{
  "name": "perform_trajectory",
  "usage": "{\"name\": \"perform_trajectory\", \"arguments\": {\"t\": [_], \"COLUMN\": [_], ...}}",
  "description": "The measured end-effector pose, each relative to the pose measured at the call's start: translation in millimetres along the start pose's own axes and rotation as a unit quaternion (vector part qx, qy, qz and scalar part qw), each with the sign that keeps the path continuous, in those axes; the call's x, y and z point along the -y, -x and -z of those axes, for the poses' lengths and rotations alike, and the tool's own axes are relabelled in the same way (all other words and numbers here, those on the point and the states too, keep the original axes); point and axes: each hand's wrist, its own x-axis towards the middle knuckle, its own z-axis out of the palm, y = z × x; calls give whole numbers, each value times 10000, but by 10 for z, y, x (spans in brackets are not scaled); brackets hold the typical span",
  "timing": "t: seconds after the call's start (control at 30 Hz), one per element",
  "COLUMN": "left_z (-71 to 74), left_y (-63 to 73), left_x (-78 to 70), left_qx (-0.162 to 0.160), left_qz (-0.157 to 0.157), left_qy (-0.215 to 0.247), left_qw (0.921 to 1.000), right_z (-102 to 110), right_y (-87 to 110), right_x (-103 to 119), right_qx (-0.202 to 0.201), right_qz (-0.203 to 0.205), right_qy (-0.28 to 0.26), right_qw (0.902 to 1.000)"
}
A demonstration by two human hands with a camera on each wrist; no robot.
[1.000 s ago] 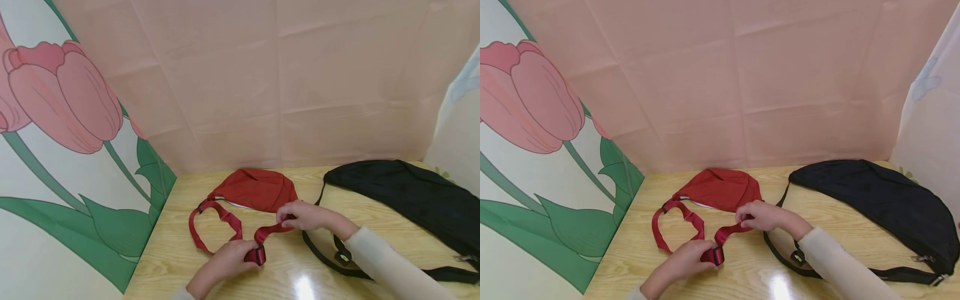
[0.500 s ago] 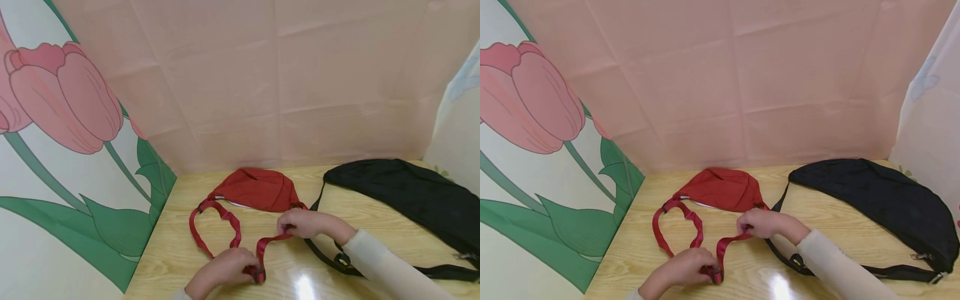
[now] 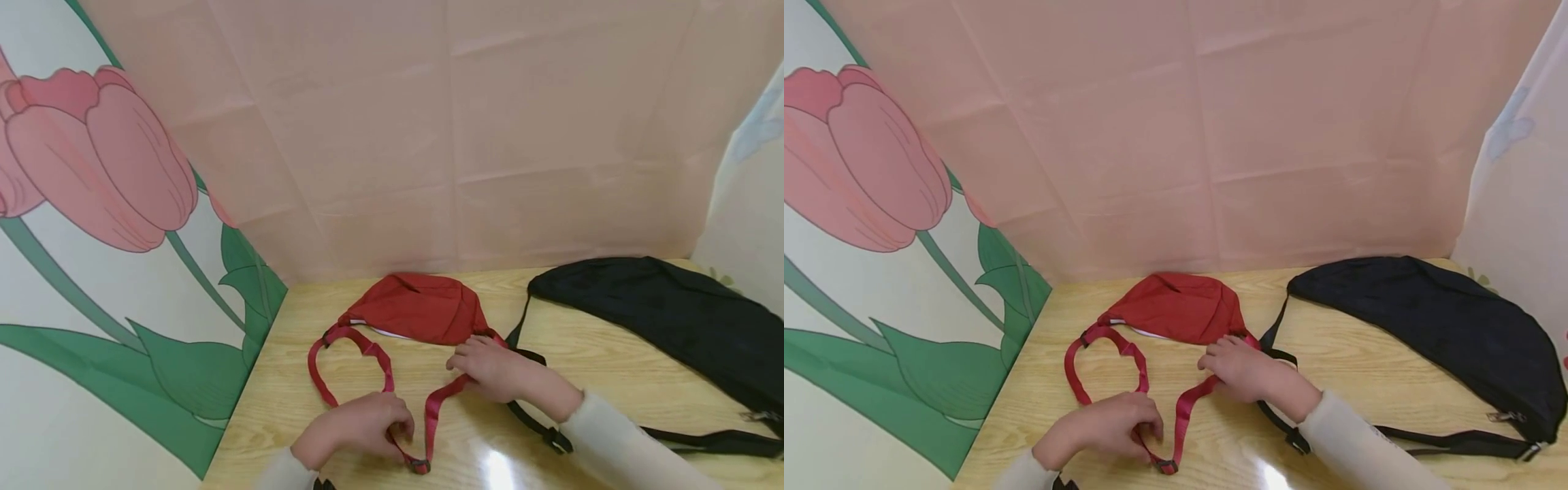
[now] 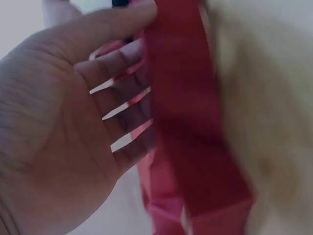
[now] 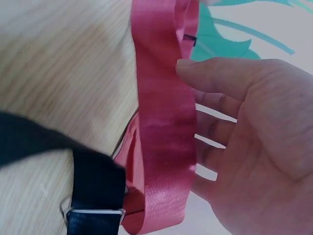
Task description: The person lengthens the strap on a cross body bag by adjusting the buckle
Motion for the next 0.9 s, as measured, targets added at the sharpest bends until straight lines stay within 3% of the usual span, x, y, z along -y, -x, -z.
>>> {"name": "perform_trajectory", "arguments": {"t": [0.2,0.43,0.73,0.9], "left_z": [361,687,872,908], "left_y": [26,-108,-470,-646], "left_x": [84,227,665,898], "left_qx": [105,-511,-1355,-1579], "left_qz": [288,639,897,1147], "left_qy": [141,-223,-743,-972], "left_qw": [9994,9964,9839,9759], "right_z": [-15,-94,-238,-347], "right_y": [29,42,47,37], "right_x": [132,310,605,772], "right_qx": [-90,-456,-194,-82], "right_qz": [105,501,476,280], "right_qy": [105,254,-419,-958], "right_qw": [9998,9974,9978,9950]}}
